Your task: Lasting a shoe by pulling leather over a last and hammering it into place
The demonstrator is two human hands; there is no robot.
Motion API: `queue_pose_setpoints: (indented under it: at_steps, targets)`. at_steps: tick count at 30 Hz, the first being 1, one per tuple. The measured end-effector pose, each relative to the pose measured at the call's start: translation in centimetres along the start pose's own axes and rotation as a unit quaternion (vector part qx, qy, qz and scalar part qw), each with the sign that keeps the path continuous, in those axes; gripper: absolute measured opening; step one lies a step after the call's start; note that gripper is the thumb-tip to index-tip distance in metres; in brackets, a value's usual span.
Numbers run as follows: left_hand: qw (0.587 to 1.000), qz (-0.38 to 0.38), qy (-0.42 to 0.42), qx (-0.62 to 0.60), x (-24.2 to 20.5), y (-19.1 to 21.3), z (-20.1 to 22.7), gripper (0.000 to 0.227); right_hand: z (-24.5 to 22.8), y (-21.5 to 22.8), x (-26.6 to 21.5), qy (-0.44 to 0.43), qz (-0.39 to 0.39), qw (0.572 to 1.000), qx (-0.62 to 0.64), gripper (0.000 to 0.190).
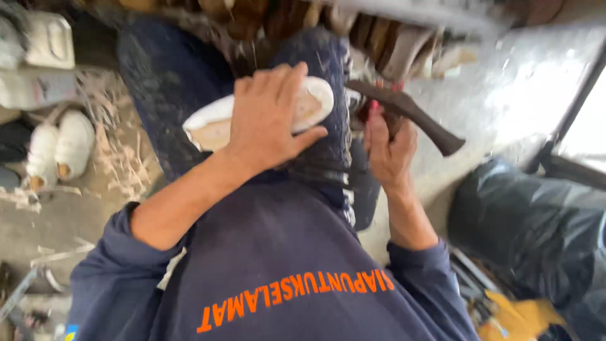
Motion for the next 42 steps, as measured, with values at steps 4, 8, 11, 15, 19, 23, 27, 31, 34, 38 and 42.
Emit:
queue_pose_setpoints:
  at_steps: [4, 8, 11, 15, 19, 23, 27, 31, 34, 38, 42]
  targets:
    - [0.986, 0.156, -0.028, 0.044, 0.1, -0.6, 0.1, 0.074, 2.5, 0.1, 0.2, 0.084, -0.077, 0.992, 0.051, 0.011]
    - [0.986, 0.162, -0.032, 0.037, 0.4, -0.9, 0.2, 0.071, 0.9, 1.4, 0.1, 0.115, -0.061, 0.991, -0.026, 0.019]
    - [0.990, 0.137, -0.026, 0.035, 0.7, -1.3, 0.1, 0.076, 3.2, -0.1, -0.1, 0.197, -0.028, 0.971, -0.133, 0.023]
    - [0.992, 0.121, -0.017, 0.018, 0.8, -1.1, 0.5, 0.072, 2.7, -0.2, -0.1, 0.222, -0.105, 0.935, -0.255, 0.037]
    - [0.986, 0.159, -0.039, 0.034, 1.0, -1.0, 0.6, 0.072, 3.3, 0.3, 0.7, 0.254, -0.109, 0.931, -0.236, 0.034]
    - [0.985, 0.162, -0.040, 0.036, 0.6, -1.6, 0.4, 0.072, 3.2, 2.4, 0.2, 0.303, -0.082, 0.947, -0.073, 0.018]
    - [0.989, 0.144, -0.033, 0.033, 1.0, -1.1, 0.2, 0.076, 7.2, 0.1, 0.1, 0.175, -0.091, 0.908, -0.370, 0.024]
    - [0.976, 0.213, -0.049, -0.011, 0.5, -1.9, 0.5, 0.077, -0.3, 1.7, 0.2, 0.201, -0.072, 0.949, -0.233, 0.036]
    - [0.986, 0.161, -0.018, 0.044, 0.9, -1.7, 0.3, 0.079, 0.8, 2.7, 0.7, 0.139, -0.082, 0.960, -0.229, 0.026]
    - [0.986, 0.160, -0.039, 0.041, 0.4, -1.0, 0.5, 0.075, 1.5, 0.7, 0.4, 0.108, -0.138, 0.926, -0.333, 0.030]
    - [0.989, 0.141, -0.024, 0.034, 0.5, -1.8, 0.1, 0.085, 0.5, 1.9, 0.9, 0.146, -0.160, 0.951, -0.220, 0.031]
Point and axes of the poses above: each hand's wrist, its own x-axis towards the middle knuckle, its own y-axis out of the back of the hand, z = x × y, the point moved 3 cm from there along x, towards the middle knuckle, and after that the axes turned 7 degrees about -y, right-handed, at the moved point
